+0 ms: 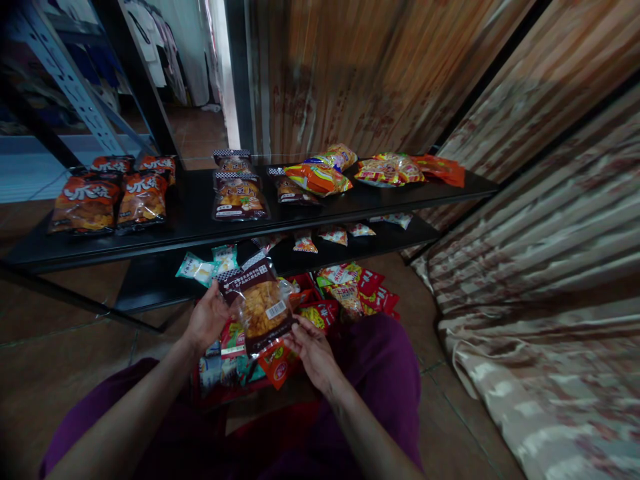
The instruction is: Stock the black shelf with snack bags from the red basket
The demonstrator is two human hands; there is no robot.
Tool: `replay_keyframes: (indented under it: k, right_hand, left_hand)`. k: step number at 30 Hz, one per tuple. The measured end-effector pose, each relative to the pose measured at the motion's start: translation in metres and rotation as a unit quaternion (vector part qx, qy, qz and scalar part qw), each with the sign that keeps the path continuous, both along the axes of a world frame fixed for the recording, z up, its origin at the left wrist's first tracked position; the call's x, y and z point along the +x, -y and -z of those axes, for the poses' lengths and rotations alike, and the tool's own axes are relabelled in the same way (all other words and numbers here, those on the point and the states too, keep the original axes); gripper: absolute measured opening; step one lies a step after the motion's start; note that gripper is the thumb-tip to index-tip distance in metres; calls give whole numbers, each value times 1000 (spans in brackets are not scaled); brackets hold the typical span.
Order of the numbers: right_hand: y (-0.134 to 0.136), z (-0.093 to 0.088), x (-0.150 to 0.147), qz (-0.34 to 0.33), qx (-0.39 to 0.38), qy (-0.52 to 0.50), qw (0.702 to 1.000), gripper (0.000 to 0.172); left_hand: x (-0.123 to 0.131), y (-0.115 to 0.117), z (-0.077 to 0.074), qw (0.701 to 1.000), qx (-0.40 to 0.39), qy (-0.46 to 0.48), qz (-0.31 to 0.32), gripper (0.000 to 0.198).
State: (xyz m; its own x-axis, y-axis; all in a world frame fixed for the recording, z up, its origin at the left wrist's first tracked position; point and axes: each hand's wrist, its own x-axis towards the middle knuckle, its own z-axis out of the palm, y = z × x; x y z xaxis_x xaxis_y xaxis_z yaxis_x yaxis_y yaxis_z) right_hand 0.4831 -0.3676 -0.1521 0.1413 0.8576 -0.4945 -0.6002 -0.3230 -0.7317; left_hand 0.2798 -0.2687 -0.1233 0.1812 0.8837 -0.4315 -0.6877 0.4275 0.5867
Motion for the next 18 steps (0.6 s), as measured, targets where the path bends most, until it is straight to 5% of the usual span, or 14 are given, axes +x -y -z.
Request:
replay_keyframes:
  k: [18]
  right_hand:
    - [0, 10, -7, 44, 10, -31, 998, 31]
  left_hand:
    - [-6, -7, 4, 999, 51, 3, -8, 31]
